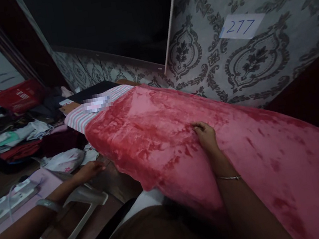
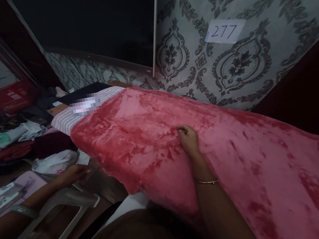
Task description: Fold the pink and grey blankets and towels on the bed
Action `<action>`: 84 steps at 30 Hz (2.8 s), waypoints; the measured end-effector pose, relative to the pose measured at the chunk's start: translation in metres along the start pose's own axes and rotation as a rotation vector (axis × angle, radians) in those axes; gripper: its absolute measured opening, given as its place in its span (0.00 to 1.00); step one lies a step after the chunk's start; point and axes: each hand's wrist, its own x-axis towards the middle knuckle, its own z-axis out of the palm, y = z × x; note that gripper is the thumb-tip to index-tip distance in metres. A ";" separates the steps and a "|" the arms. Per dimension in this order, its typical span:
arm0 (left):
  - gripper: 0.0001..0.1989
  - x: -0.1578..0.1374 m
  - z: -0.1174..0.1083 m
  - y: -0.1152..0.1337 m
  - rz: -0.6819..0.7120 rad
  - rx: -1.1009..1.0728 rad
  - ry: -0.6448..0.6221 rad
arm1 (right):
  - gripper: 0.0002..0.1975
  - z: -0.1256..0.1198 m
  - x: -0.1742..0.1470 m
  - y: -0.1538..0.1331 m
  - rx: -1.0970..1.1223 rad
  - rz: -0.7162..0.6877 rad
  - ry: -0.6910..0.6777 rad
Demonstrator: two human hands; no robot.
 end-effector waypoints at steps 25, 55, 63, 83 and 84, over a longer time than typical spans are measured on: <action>0.32 0.146 0.022 0.240 0.368 0.508 0.292 | 0.15 0.010 0.001 -0.004 0.034 -0.016 0.027; 0.24 0.126 -0.112 0.090 -0.233 0.546 0.707 | 0.15 0.011 0.002 -0.006 -0.042 -0.050 -0.028; 0.23 0.134 -0.120 0.087 -0.352 0.433 0.729 | 0.16 0.010 0.002 -0.006 -0.031 -0.026 -0.017; 0.32 0.222 -0.031 0.292 0.381 0.576 0.322 | 0.13 0.013 0.006 -0.009 -0.096 -0.033 -0.018; 0.32 0.227 -0.018 0.305 0.408 0.574 0.298 | 0.13 0.013 0.006 -0.010 -0.101 -0.032 -0.016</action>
